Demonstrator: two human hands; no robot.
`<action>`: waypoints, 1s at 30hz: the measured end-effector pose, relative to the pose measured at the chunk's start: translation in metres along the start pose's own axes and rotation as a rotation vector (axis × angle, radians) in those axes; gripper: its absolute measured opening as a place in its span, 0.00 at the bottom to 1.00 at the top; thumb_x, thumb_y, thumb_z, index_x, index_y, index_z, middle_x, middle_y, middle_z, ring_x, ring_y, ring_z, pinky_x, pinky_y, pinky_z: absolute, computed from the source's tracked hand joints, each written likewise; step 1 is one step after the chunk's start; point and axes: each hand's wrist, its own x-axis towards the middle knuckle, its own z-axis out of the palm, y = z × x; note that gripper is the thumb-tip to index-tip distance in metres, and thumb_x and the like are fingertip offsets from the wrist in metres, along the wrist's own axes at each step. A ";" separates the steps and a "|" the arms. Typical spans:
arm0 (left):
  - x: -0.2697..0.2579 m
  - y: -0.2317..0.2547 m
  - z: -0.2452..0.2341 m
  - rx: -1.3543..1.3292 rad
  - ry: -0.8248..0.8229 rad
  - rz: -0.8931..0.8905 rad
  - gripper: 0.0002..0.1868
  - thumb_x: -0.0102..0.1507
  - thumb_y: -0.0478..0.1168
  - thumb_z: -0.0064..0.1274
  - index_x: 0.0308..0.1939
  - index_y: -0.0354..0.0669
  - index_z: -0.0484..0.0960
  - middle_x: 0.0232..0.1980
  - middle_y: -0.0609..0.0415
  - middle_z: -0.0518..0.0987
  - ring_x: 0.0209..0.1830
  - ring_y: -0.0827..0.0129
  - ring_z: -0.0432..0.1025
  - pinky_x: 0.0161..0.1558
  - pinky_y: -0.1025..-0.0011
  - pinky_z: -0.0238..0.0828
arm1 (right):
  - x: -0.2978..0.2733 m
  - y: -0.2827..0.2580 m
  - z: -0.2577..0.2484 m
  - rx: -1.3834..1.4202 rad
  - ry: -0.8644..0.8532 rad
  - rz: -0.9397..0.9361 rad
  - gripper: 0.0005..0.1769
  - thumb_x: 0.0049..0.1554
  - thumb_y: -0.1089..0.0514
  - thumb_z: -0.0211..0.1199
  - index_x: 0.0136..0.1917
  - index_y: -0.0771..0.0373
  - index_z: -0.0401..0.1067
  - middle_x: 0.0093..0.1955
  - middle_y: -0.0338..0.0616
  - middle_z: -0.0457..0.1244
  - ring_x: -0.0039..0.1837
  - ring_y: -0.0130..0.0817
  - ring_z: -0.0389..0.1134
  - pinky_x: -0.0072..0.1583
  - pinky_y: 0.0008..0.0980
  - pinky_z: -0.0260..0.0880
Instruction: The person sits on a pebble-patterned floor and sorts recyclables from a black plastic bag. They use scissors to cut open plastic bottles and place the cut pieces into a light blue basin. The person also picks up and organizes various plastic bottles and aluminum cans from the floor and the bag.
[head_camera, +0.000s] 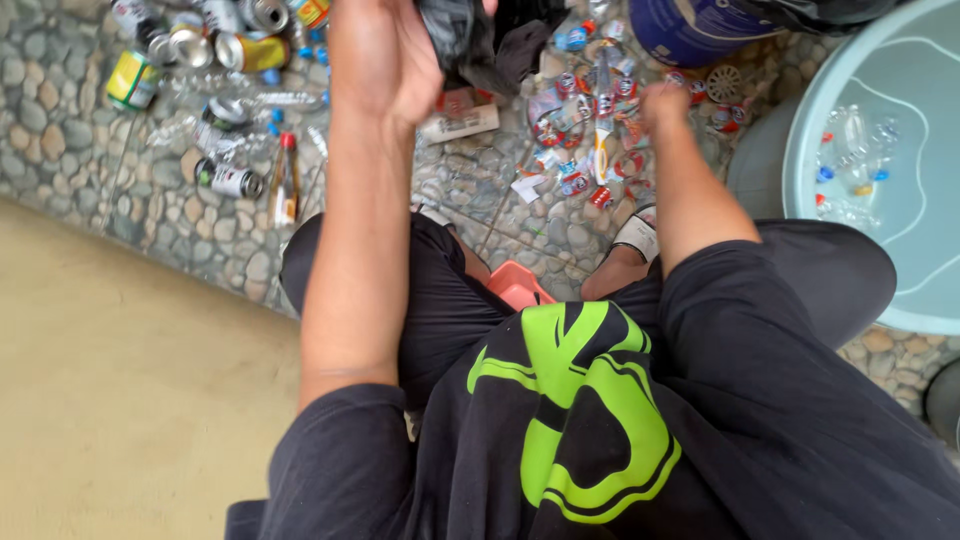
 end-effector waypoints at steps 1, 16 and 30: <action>-0.004 -0.009 0.019 -0.016 0.025 -0.034 0.11 0.70 0.42 0.50 0.47 0.36 0.79 0.46 0.49 0.82 0.48 0.59 0.78 0.52 0.49 0.81 | -0.003 0.030 0.003 -0.148 0.034 0.026 0.28 0.59 0.54 0.67 0.71 0.55 0.67 0.60 0.46 0.69 0.58 0.42 0.71 0.57 0.40 0.72; 0.017 0.032 0.002 0.204 0.475 0.105 0.17 0.72 0.35 0.49 0.64 0.44 0.67 0.59 0.50 0.82 0.41 0.64 0.76 0.40 0.59 0.79 | -0.049 0.089 0.069 -0.749 0.006 0.024 0.53 0.54 0.59 0.64 0.85 0.51 0.40 0.77 0.61 0.51 0.74 0.60 0.59 0.72 0.48 0.61; 0.023 0.036 -0.016 0.203 0.547 0.144 0.16 0.72 0.36 0.49 0.62 0.37 0.69 0.61 0.47 0.81 0.41 0.65 0.76 0.39 0.61 0.78 | -0.164 0.107 0.197 -0.442 -0.036 -0.240 0.42 0.65 0.60 0.53 0.86 0.50 0.40 0.69 0.62 0.56 0.70 0.61 0.60 0.69 0.51 0.60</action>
